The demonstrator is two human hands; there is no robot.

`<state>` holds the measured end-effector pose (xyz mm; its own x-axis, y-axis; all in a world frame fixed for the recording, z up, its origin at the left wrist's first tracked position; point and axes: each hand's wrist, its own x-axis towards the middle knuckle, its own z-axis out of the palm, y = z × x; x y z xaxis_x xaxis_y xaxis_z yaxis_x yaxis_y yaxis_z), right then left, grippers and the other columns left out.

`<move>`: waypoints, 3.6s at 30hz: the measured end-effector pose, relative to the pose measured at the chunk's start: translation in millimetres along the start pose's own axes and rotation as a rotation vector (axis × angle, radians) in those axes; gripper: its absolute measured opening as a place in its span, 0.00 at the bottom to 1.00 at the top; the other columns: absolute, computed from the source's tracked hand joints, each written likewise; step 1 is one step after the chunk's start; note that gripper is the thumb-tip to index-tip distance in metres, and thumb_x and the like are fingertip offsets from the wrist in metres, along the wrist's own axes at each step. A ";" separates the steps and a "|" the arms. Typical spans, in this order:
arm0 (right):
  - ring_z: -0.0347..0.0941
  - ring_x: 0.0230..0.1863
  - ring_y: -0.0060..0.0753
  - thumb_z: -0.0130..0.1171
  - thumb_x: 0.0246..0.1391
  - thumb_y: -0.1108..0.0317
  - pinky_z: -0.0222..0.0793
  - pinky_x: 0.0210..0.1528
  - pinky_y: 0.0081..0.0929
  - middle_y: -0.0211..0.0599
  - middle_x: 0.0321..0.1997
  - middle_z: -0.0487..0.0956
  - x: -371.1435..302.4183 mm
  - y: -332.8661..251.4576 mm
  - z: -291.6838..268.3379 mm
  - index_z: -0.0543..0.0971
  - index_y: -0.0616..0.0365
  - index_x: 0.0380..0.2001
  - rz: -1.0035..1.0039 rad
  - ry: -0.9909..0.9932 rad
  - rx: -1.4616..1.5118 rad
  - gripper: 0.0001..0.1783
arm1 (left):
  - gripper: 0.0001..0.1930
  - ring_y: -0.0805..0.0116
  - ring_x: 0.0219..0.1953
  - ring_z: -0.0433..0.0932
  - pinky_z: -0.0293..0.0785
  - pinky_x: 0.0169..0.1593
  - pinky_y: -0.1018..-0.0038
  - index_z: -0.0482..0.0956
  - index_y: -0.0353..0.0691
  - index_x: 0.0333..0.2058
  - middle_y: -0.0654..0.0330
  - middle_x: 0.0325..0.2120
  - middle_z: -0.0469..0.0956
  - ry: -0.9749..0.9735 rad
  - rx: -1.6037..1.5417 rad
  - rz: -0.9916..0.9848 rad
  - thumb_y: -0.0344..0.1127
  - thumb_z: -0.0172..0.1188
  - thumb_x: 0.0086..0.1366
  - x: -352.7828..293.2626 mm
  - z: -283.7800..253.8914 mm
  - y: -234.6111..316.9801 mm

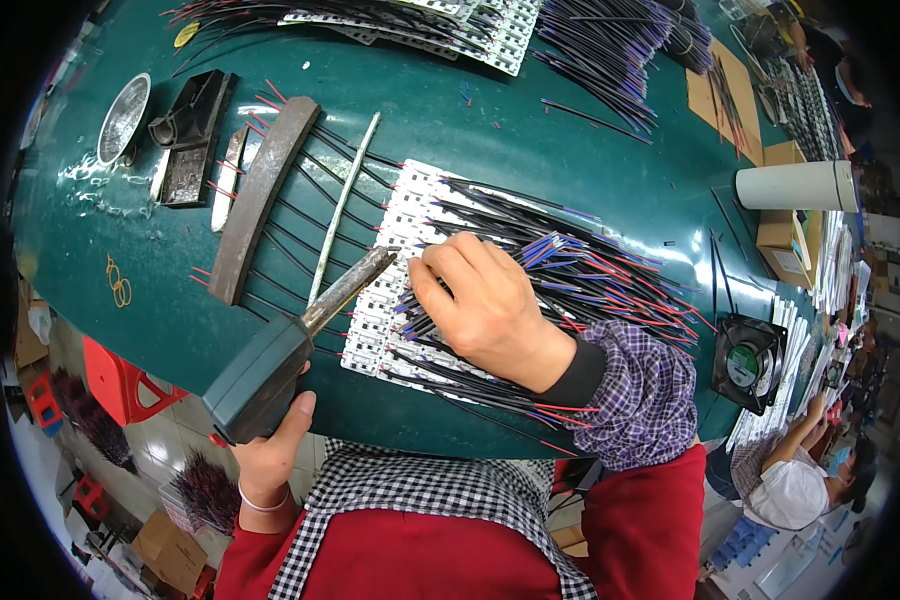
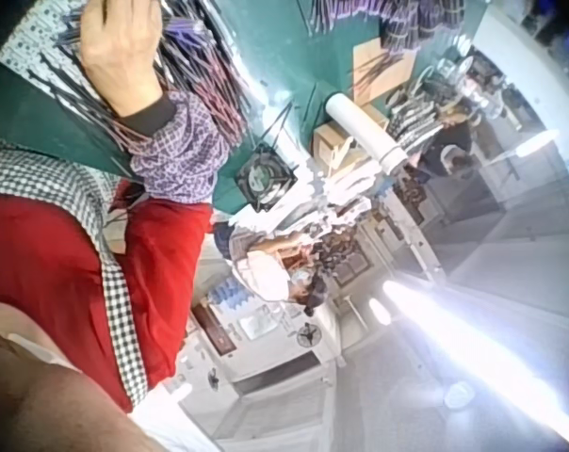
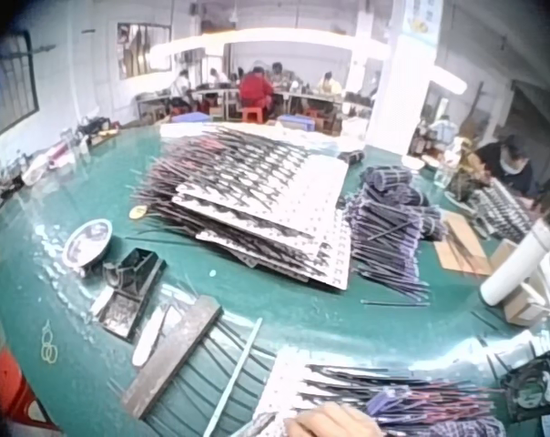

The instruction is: The person aligns wires on circuit boards using a stick and by hand, organizes wire bundles on the table, and applies a handheld soldering tool to the wire connections.

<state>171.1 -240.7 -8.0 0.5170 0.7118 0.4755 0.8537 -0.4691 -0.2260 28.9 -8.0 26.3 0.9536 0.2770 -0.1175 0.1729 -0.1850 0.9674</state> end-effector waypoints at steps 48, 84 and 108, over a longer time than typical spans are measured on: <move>0.74 0.34 0.34 0.58 0.39 0.71 0.70 0.32 0.28 0.36 0.33 0.76 0.8 -1.9 1.2 0.78 0.64 0.33 -0.015 0.018 0.053 0.14 | 0.12 0.64 0.26 0.78 0.74 0.33 0.74 0.82 0.29 0.35 0.54 0.27 0.80 -0.032 0.078 0.088 0.22 0.67 0.50 -7.0 -5.7 -13.7; 0.72 0.31 0.35 0.59 0.40 0.75 0.69 0.33 0.29 0.40 0.35 0.75 4.0 -18.7 -26.3 0.80 0.68 0.46 0.004 -0.021 -0.020 0.24 | 0.22 0.77 0.22 0.71 0.65 0.22 0.81 0.75 0.25 0.51 0.49 0.44 0.79 0.018 -0.045 -0.008 0.16 0.61 0.56 -37.1 -25.4 -17.0; 0.75 0.32 0.37 0.59 0.33 0.76 0.73 0.30 0.29 0.40 0.35 0.77 -5.2 -23.7 -3.7 0.80 0.69 0.38 0.032 -0.081 0.030 0.21 | 0.11 0.65 0.26 0.78 0.73 0.31 0.74 0.82 0.28 0.34 0.52 0.29 0.79 -0.049 0.009 0.040 0.20 0.65 0.49 -18.0 -7.5 -11.8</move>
<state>148.0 -235.2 -2.0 0.5462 0.7373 0.3974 0.8376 -0.4771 -0.2660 7.9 -3.7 18.7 0.9707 0.2227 -0.0903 0.1368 -0.2030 0.9696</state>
